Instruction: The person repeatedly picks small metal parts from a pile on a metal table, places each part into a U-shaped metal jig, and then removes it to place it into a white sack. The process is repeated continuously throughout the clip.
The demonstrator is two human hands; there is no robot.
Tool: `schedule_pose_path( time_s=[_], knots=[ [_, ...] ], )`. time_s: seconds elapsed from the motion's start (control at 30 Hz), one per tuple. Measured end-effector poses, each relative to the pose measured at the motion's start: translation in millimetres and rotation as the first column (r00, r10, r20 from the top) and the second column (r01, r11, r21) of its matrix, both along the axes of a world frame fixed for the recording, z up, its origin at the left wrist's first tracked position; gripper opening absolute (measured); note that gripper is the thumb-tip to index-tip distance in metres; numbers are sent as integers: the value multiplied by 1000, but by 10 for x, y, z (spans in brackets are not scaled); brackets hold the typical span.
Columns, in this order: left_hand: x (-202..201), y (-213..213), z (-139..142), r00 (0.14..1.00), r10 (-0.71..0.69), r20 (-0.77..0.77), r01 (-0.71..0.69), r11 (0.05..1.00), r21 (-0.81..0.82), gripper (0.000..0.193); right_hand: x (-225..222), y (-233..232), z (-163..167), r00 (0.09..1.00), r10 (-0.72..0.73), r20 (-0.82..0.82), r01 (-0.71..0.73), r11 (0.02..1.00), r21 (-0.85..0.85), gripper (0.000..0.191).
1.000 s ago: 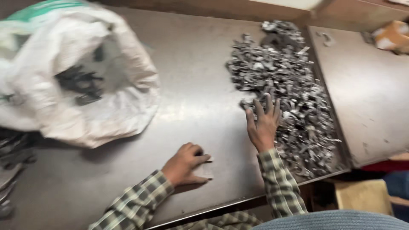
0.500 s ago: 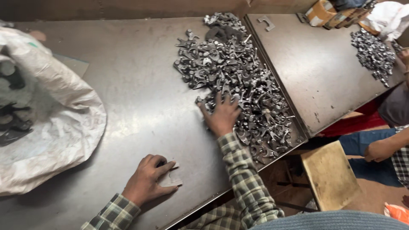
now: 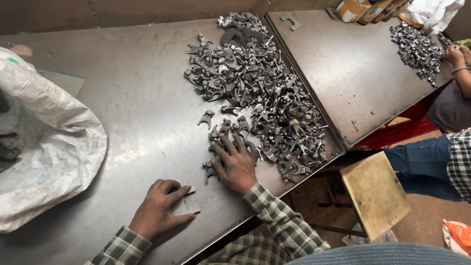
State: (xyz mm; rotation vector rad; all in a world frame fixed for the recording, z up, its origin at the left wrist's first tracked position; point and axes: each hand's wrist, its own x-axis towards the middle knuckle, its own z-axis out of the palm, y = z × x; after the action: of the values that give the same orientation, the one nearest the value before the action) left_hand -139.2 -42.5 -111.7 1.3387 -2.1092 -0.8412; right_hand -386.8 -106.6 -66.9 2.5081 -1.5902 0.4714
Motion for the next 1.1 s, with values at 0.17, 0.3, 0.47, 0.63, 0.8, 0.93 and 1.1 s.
schedule_pose_path(
  time_s=[0.17, 0.3, 0.47, 0.63, 0.8, 0.93, 1.1],
  knots=[
    [7, -6, -15, 1000, 3, 5, -3, 1000, 0, 74, -602, 1, 34, 902, -149, 405, 148, 988, 34, 51],
    [15, -11, -19, 1000, 6, 4, -6, 1000, 28, 74, -1356, -361, 340, 842, -472, 261, 505, 860, -72, 53],
    [5, -12, 1, 1000, 13, 2, -13, 999, 46, 75, -1694, -728, 393, 718, -688, 107, 659, 721, 211, 52],
    [8, -17, 23, 1000, 5, 5, -5, 1000, 20, 75, -1847, -753, 468, 716, -630, 302, 595, 776, 207, 34],
    [50, -15, 15, 999, -21, -33, 20, 1000, -14, 73, -1745, -218, 434, 492, -229, 840, 88, 973, 214, 43],
    [71, -26, -19, 999, -43, -13, 43, 999, -13, 71, -1100, 511, -84, 341, -421, 840, -300, 798, 522, 46],
    [72, -18, -59, 998, -42, -35, 40, 997, -61, 70, -402, 945, -527, 419, -392, 819, -325, 777, 539, 35]
  ],
)
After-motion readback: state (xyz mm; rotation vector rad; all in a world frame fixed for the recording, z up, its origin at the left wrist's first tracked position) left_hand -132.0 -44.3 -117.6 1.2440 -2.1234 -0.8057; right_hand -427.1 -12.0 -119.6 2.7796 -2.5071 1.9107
